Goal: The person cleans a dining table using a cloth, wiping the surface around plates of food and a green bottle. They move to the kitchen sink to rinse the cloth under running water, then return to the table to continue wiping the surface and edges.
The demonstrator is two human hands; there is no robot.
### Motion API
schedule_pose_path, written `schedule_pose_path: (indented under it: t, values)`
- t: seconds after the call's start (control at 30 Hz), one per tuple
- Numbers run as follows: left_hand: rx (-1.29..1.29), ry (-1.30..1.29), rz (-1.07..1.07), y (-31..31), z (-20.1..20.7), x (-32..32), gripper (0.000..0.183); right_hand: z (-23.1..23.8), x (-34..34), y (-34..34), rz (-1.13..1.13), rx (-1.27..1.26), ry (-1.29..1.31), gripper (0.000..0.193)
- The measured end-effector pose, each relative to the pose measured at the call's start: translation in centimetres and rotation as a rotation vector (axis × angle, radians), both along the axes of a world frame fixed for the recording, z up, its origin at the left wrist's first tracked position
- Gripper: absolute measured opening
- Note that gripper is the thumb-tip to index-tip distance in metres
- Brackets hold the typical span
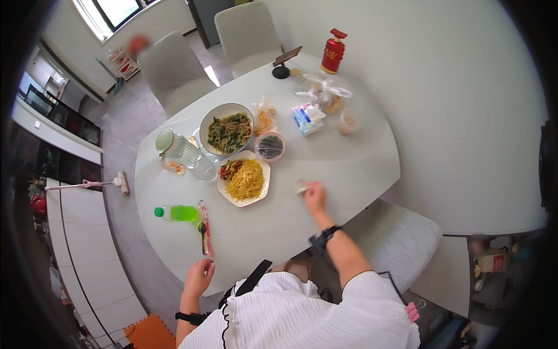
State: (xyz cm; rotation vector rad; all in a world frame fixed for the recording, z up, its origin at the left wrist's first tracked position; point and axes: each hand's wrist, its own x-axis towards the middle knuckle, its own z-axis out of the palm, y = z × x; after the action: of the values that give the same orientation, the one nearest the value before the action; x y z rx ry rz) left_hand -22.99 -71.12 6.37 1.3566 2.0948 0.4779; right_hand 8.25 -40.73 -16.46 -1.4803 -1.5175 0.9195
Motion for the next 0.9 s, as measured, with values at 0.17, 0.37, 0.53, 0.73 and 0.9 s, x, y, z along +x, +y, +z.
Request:
schedule_pose_path:
  t: [0.17, 0.37, 0.53, 0.73, 0.9]
  values:
    - [-0.146, -0.067, 0.133, -0.3, -3.5, -1.4, 0.024, 0.7, 3.0, 10.5, -0.097, 0.24, -0.366, 0.037]
    - [-0.228, 0.068, 0.391, -0.8, -12.8, -4.8, 0.057, 1.9, -6.4, -0.4, 0.349, 0.266, -0.314, 0.044]
    - [-0.314, 0.375, 0.592, 1.7, -16.0, -4.3, 0.081, 2.3, -5.1, -5.3, 0.68, 0.135, -0.046, 0.039]
    - [-0.444, 0.293, 0.689, 4.3, -16.2, -3.5, 0.068, 2.4, 2.6, 9.9, 0.014, 0.14, -0.356, 0.039]
    - [-0.31, 0.324, 0.607, 5.0, -17.3, -4.1, 0.041, 2.7, -3.3, 9.7, 0.037, 0.278, -0.611, 0.058]
